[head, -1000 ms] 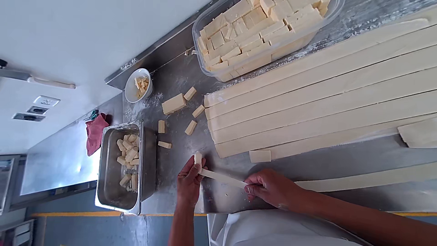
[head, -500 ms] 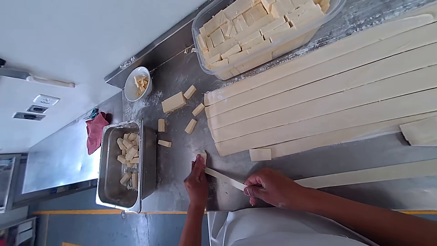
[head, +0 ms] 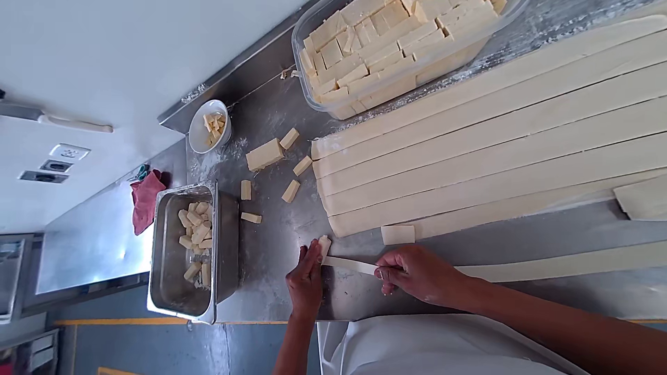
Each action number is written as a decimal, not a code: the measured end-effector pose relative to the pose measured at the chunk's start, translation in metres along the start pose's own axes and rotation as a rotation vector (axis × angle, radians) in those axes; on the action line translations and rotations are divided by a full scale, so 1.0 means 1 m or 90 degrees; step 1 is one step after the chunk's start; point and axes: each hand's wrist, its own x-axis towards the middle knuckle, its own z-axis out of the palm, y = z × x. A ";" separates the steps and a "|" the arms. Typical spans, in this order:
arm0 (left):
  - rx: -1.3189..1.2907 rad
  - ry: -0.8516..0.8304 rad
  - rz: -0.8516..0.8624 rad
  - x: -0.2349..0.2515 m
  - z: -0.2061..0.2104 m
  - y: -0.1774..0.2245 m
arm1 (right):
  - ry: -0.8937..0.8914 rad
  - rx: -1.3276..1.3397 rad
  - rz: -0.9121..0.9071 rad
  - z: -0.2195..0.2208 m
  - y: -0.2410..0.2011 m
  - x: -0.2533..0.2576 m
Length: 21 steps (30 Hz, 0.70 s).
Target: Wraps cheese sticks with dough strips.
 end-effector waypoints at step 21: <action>-0.075 -0.072 -0.081 -0.020 0.007 0.044 | -0.309 0.147 0.078 0.016 -0.019 0.043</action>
